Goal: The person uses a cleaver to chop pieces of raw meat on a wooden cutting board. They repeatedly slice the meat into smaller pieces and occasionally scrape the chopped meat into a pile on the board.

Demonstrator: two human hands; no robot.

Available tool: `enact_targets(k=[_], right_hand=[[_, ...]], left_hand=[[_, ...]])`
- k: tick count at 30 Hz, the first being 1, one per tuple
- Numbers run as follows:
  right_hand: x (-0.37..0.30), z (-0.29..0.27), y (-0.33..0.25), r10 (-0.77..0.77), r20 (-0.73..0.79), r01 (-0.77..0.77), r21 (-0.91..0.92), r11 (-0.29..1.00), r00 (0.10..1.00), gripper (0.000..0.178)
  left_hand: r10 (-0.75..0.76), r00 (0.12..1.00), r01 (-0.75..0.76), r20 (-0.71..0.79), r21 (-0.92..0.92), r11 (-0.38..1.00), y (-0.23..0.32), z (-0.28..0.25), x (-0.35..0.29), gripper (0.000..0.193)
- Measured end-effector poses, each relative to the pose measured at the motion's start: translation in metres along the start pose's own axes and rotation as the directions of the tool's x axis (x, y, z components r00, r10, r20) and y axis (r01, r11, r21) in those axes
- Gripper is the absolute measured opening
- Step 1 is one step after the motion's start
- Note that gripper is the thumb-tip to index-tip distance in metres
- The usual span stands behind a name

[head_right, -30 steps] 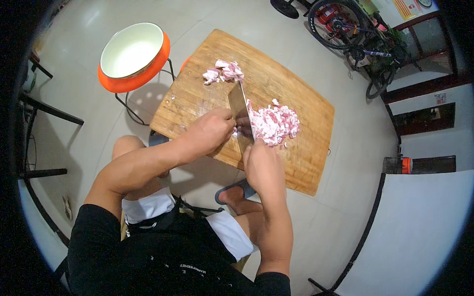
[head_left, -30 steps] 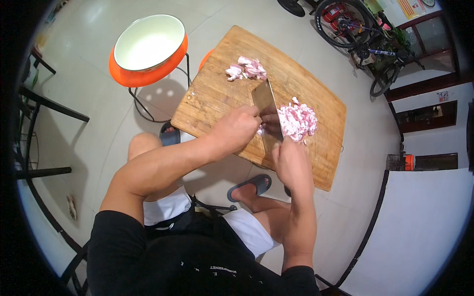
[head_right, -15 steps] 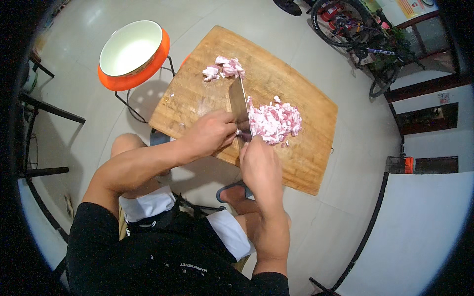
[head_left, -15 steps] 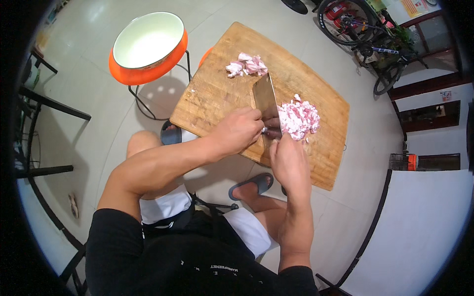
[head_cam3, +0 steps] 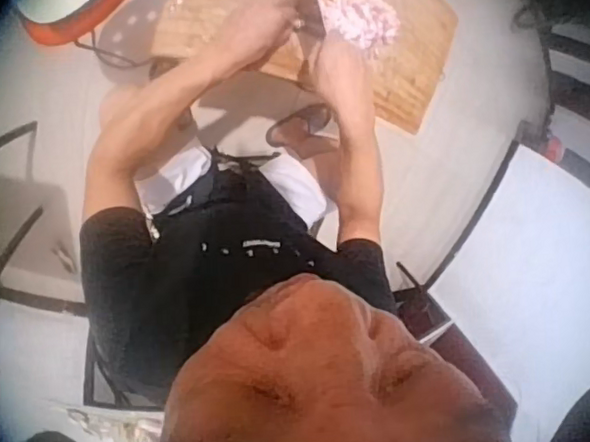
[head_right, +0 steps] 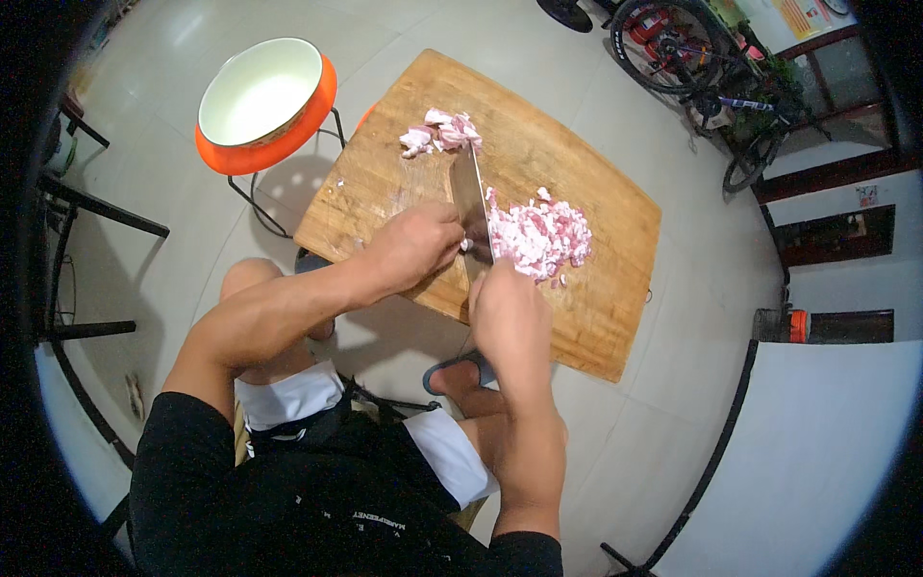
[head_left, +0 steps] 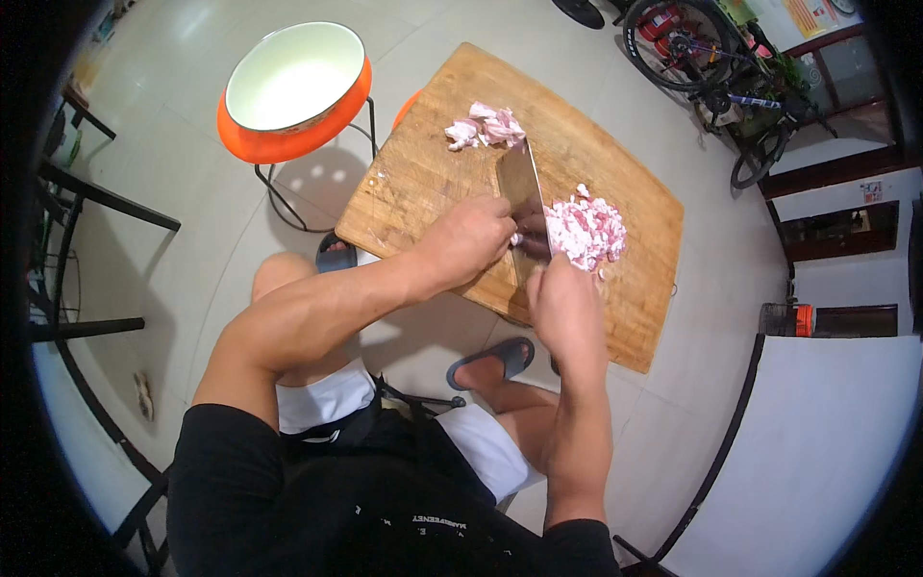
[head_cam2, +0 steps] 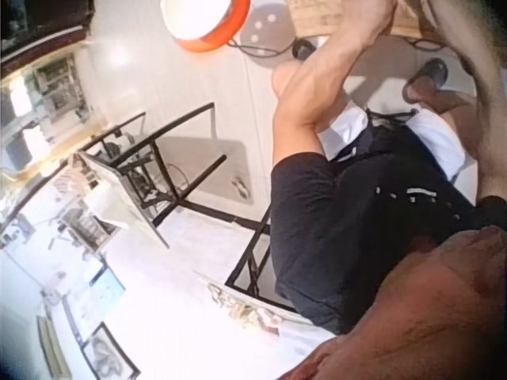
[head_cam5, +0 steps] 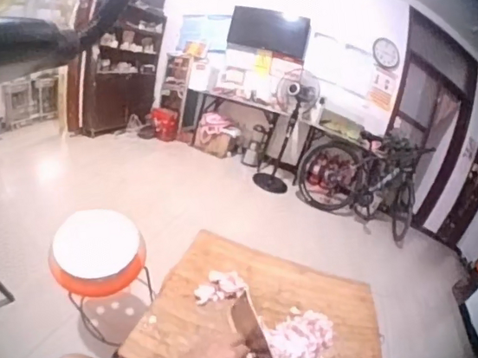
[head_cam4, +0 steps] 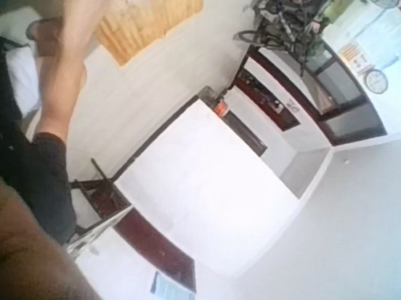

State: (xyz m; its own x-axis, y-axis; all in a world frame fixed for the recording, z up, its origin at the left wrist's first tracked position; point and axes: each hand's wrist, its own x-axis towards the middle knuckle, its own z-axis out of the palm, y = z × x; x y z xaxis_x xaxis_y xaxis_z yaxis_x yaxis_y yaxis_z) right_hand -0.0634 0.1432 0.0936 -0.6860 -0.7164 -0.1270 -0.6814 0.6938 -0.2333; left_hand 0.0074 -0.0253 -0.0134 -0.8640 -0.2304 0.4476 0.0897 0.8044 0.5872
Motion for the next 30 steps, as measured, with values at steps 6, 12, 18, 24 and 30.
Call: enact_targets(k=[6,12,18,24,30], right_hand=[[0.040,0.017,0.061,0.031,0.139,-0.084,0.392,0.916,0.990,0.028],[0.033,0.004,0.096,0.147,0.299,-0.324,0.720,0.614,0.943,0.020],[0.014,0.009,0.079,0.149,0.011,-0.131,0.536,0.834,0.989,0.023],[0.001,0.004,0.045,0.074,-0.089,-0.054,0.211,0.976,0.993,0.025],[-0.009,0.000,0.034,0.054,-0.132,-0.028,0.189,0.982,0.990,0.025]], left_hand=[[0.000,1.000,0.000,-0.024,0.003,1.000,0.008,-0.005,-0.002,0.013],[-0.090,0.993,0.096,-0.079,0.082,0.992,0.004,0.001,0.008,0.014],[-0.187,0.973,0.188,-0.137,-0.001,0.982,0.010,-0.001,0.010,0.013],[-0.129,0.989,0.129,-0.066,0.000,0.992,0.005,-0.005,0.009,0.014],[-0.072,0.995,0.075,-0.061,0.036,0.997,0.003,-0.003,0.006,0.012]])
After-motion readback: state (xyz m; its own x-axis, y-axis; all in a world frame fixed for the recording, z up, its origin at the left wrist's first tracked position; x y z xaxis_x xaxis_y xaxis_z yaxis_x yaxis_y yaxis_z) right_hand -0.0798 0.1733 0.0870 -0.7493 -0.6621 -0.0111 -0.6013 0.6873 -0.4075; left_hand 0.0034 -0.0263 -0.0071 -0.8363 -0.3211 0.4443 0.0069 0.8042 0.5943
